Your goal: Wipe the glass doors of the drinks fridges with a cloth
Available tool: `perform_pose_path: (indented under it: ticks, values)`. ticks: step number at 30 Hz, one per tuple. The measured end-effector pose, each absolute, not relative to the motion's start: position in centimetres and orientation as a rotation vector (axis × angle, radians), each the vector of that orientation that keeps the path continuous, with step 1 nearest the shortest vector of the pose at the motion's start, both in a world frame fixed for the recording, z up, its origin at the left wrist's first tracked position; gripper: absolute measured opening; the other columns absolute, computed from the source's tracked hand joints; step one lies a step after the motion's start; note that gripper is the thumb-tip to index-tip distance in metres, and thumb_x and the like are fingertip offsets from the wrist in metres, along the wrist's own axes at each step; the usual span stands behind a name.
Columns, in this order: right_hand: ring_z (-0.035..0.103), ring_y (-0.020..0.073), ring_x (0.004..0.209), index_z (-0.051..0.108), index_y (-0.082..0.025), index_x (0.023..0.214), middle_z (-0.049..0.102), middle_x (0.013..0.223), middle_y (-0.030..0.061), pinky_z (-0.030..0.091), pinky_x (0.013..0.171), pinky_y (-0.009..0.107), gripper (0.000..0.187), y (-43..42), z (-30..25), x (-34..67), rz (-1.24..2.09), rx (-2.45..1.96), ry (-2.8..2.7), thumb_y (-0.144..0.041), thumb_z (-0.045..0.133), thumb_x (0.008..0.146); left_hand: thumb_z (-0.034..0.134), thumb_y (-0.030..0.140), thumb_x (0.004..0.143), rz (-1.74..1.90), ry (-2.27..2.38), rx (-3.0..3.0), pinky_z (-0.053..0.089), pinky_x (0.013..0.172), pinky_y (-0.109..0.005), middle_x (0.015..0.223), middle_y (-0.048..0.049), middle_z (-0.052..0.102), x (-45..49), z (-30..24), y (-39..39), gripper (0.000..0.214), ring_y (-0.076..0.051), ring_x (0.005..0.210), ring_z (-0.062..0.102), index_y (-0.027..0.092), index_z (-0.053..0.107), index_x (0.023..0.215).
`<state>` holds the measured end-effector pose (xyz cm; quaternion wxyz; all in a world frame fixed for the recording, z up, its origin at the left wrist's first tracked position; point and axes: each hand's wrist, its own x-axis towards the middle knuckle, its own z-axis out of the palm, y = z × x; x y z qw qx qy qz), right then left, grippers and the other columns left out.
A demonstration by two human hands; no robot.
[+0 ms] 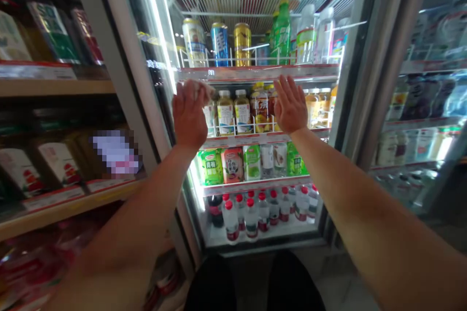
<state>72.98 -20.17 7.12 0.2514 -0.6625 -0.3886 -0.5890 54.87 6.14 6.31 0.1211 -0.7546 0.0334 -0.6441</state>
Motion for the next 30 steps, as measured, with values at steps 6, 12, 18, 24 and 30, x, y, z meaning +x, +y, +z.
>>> perform_pose_path:
  ticks: [6, 12, 18, 24, 30]
  values:
    - [0.024, 0.0252, 0.159, 0.032, -0.023, 0.163, 0.035, 0.167, 0.0031, 0.022, 0.130, 0.052, 0.065, -20.2, 7.2, 72.9, -1.581, -1.821, -1.062, -0.024, 0.026, 0.099, 0.035, 0.014, 0.105, -1.785, 0.262, -2.143, 0.021, 0.131, -0.052, 0.165, -0.0044, 0.036, 56.0, 3.9, 4.5, 0.057, -0.025, 0.159, 0.013, 0.026, 0.038, 0.161]
    - [0.021, 0.0256, 0.159, 0.029, -0.024, 0.164, 0.033, 0.168, 0.0014, 0.020, 0.131, 0.054, 0.066, -20.2, 7.2, 73.1, -1.573, -1.818, -1.069, -0.023, 0.028, 0.098, 0.035, 0.016, 0.106, -1.697, 0.309, -2.117, 0.028, 0.129, -0.050, 0.162, -0.0030, 0.043, 56.0, 6.7, 5.0, 0.050, -0.023, 0.158, 0.021, 0.023, 0.048, 0.154]
    - [0.024, 0.0231, 0.159, 0.039, -0.019, 0.160, 0.035, 0.167, 0.0031, 0.023, 0.131, 0.050, 0.062, -20.2, 7.1, 73.1, -1.615, -1.842, -1.043, -0.024, 0.029, 0.099, 0.040, 0.021, 0.106, -1.852, 0.149, -1.993, 0.030, 0.125, -0.056, 0.166, -0.0094, 0.035, 56.9, 7.1, 3.4, 0.053, -0.026, 0.160, 0.014, 0.017, 0.039, 0.159]
    - [0.025, 0.0232, 0.158, 0.039, -0.020, 0.160, 0.036, 0.166, 0.0030, 0.024, 0.130, 0.051, 0.063, -20.2, 7.2, 73.0, -1.618, -1.856, -1.035, -0.025, 0.030, 0.098, 0.045, 0.023, 0.105, -1.408, 0.512, -2.036, 0.023, 0.130, -0.046, 0.162, 0.0023, 0.043, 56.9, 3.5, 2.4, 0.052, -0.021, 0.159, 0.015, 0.031, 0.043, 0.156]
    - [0.022, 0.0241, 0.159, 0.028, -0.025, 0.165, 0.034, 0.168, 0.0002, 0.020, 0.131, 0.053, 0.067, -20.3, 7.3, 72.6, -1.556, -1.878, -1.040, -0.025, 0.029, 0.098, 0.042, 0.035, 0.105, -1.711, 0.166, -2.259, 0.007, 0.135, -0.050, 0.170, 0.0071, 0.024, 56.5, 9.5, 5.4, 0.055, -0.025, 0.161, 0.005, 0.021, 0.039, 0.158]
